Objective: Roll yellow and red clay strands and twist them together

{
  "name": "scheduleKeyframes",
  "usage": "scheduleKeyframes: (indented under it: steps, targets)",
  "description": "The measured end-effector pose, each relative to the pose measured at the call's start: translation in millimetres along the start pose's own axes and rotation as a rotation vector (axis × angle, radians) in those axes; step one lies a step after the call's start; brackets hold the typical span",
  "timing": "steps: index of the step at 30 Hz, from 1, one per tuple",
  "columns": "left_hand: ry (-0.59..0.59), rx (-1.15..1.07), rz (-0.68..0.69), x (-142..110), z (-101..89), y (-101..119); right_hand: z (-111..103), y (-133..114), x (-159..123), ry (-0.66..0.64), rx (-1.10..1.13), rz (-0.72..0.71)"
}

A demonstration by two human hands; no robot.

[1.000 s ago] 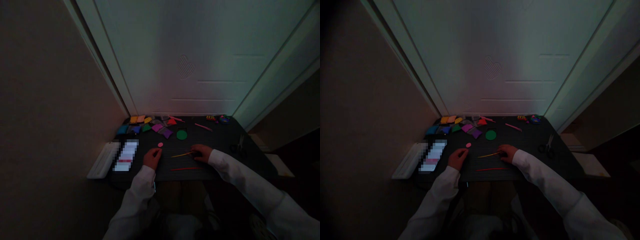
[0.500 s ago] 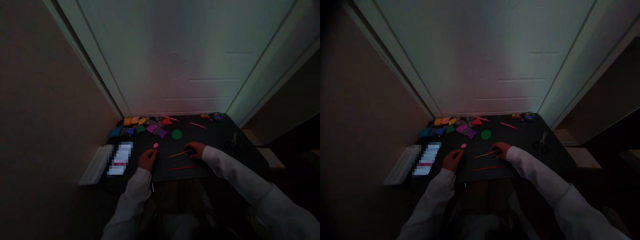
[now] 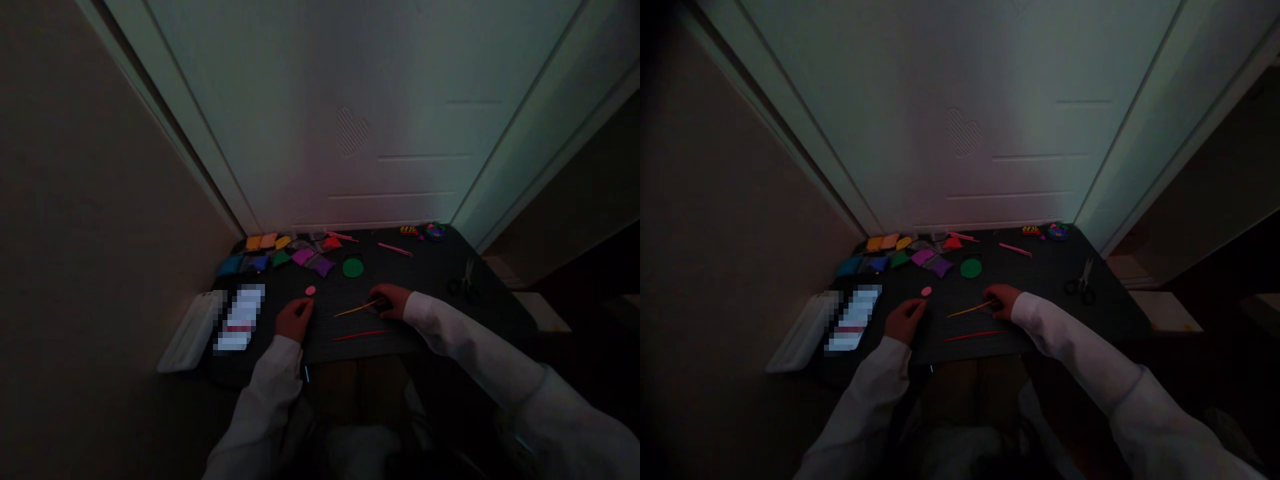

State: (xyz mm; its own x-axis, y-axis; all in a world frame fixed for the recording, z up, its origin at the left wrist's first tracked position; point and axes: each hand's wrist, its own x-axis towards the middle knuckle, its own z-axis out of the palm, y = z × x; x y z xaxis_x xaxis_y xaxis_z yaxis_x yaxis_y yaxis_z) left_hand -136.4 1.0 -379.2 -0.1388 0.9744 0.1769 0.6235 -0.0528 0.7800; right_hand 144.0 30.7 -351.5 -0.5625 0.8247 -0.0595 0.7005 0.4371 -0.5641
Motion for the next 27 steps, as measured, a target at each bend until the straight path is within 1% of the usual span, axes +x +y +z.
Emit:
scheduleKeyframes:
  steps: [3, 8, 12, 15, 21, 27]
  targets:
    - [-0.008, -0.004, 0.000, 0, 0.3, -1, 1, 1, 0, 0.007, 0.009, 0.005]
    - [-0.007, 0.001, 0.003, 1, 0.5, -3, -1, 1, 11, 0.021, 0.002, 0.014]
    - [-0.003, 0.007, 0.004, 1, 1.1, -4, 2, 2, 4, 0.016, -0.004, -0.001]
    - [-0.003, 0.021, 0.006, 1, 1.2, -4, 4, 0, 0, 0.025, -0.007, 0.017]
    - [0.007, 0.022, 0.006, 1, -0.1, -2, 0, -6, 11, 0.030, -0.025, 0.017]
    - [-0.007, 0.027, 0.003, 1, -0.9, -2, 4, -6, 0, 0.029, -0.061, 0.006]
